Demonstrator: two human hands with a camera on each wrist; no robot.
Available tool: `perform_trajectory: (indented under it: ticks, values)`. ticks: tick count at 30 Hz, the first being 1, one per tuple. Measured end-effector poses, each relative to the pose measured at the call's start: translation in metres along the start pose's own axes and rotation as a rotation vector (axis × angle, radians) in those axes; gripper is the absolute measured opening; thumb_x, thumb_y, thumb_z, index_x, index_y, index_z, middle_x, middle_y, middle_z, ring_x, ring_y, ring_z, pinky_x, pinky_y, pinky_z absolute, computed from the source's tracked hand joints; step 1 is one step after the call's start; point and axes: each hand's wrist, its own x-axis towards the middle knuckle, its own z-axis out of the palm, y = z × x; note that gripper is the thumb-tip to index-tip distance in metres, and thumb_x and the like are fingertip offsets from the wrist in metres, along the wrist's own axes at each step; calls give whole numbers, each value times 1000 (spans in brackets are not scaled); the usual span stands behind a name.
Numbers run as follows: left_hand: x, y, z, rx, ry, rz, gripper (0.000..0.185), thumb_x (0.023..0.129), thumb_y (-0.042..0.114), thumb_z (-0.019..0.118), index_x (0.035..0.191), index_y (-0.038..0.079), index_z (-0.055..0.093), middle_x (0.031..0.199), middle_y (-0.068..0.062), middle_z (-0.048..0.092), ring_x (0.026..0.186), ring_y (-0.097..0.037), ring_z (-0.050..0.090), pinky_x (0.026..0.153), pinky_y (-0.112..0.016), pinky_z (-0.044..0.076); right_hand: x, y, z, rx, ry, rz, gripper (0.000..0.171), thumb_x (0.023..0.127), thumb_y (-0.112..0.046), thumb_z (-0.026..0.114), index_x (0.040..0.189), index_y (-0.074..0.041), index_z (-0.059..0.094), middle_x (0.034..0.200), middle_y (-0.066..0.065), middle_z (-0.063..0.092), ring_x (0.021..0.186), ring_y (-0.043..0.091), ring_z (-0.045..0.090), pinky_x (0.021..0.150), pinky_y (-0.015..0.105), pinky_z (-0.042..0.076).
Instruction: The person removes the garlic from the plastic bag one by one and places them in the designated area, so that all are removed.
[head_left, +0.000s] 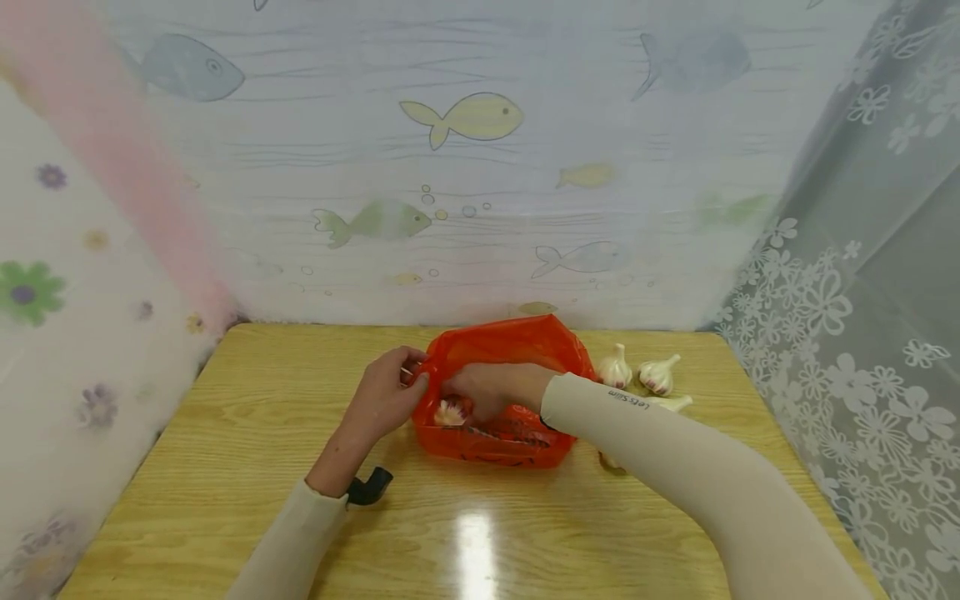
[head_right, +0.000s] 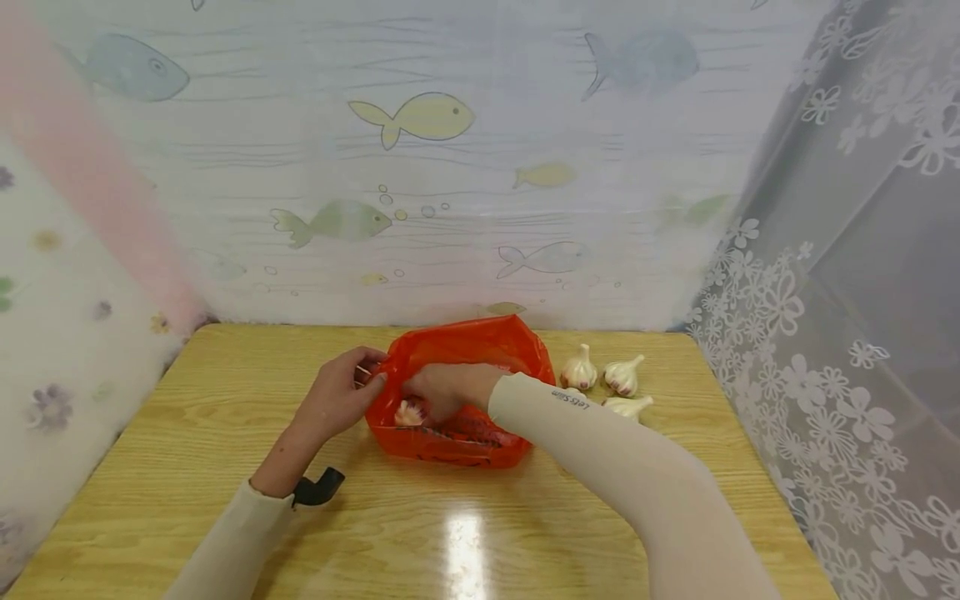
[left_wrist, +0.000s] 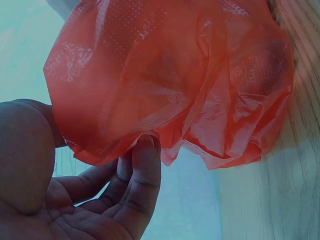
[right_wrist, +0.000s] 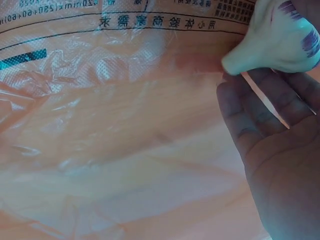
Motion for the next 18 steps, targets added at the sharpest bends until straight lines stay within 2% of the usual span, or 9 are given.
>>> perform_trajectory:
  ticks: [4, 7, 14, 18]
  values:
    - [0, 0, 0, -4, 0, 2, 31, 100, 13, 65, 129, 2, 66, 114, -12, 70, 94, -24, 67, 83, -39, 64, -2, -1, -2, -42, -9, 24, 53, 92, -17, 80, 142, -17, 61, 130, -4, 67, 110, 12, 59, 112, 29, 47]
    - [-1, 0, 1, -10, 1, 1, 31, 100, 12, 66, 129, 2, 66, 113, -12, 70, 94, -24, 67, 83, -39, 64, -4, 0, -2, -34, -21, 46, 56, 92, -20, 81, 144, -16, 61, 132, -3, 67, 114, 14, 61, 115, 31, 46]
    - [-1, 1, 1, -6, 11, 2, 32, 99, 12, 66, 129, 2, 66, 112, -12, 70, 93, -24, 67, 81, -38, 64, -11, 2, -8, -4, -9, 50, 51, 92, -30, 83, 137, -12, 66, 124, -2, 72, 109, 13, 66, 108, 31, 52]
    - [-1, 1, 0, -6, 13, 7, 31, 100, 12, 65, 129, 1, 66, 112, -12, 70, 93, -24, 68, 80, -38, 64, -16, 1, -13, -32, 5, 36, 54, 92, -32, 82, 139, -11, 66, 131, 0, 71, 115, 15, 67, 109, 31, 52]
